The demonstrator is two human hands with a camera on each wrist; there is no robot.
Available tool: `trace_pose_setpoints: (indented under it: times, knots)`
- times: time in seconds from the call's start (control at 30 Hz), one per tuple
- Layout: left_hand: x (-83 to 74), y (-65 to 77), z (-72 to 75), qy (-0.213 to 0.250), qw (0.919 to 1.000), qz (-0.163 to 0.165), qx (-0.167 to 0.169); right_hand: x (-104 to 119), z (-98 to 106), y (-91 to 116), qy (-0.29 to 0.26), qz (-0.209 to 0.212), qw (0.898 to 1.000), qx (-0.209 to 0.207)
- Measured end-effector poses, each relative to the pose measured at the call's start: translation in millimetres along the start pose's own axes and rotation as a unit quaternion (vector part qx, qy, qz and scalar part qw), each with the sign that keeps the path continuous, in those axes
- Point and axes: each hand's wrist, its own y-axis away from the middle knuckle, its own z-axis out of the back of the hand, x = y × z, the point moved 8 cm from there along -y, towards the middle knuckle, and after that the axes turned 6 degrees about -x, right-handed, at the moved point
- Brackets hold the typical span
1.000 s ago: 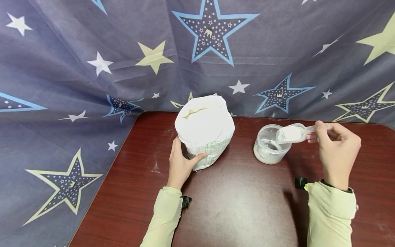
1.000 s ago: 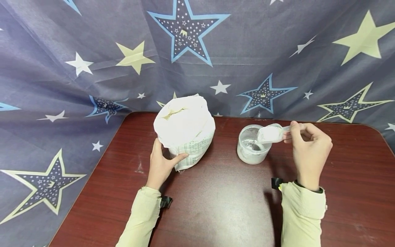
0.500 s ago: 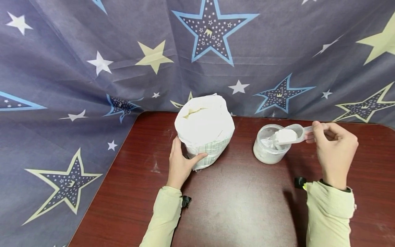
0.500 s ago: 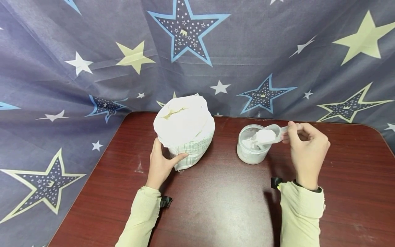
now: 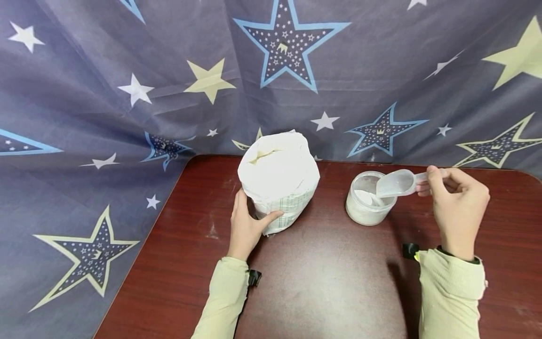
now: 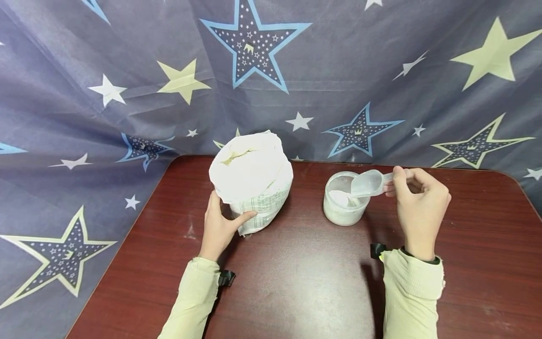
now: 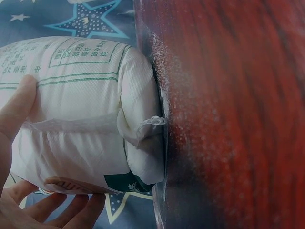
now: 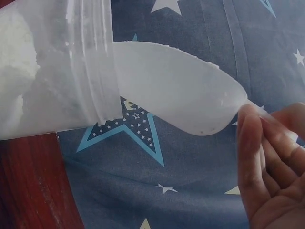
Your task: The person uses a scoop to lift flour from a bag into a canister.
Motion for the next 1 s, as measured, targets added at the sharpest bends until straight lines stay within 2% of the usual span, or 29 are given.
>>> trace_pose_setpoints:
  times: [0.37,0.5,0.6,0.7,1.0]
  knots:
    - [1.2,0.3,1.5,0.005,1.0,-0.001,0.001,-0.8,0.6,-0.6,-0.021,-0.005,1.0,-0.012]
    - [0.2,-0.2,0.8,0.0,1.0,-0.007,0.001,-1.9,2.6,-0.7,-0.059,-0.016,0.998,-0.023]
    - [0.0,-0.3,0.5,-0.004,1.0,-0.009,0.001,-4.1,3.4,-0.4,-0.126,-0.035,0.991,-0.03]
    - [0.1,-0.2,0.7,-0.006,0.9999,-0.008,-0.001,-6.8,2.8,0.1,-0.19,-0.053,0.98,-0.038]
    - [0.5,-0.5,0.3,-0.006,1.0,-0.004,-0.002,-8.2,-4.6,1.8,-0.269,-0.094,0.956,-0.068]
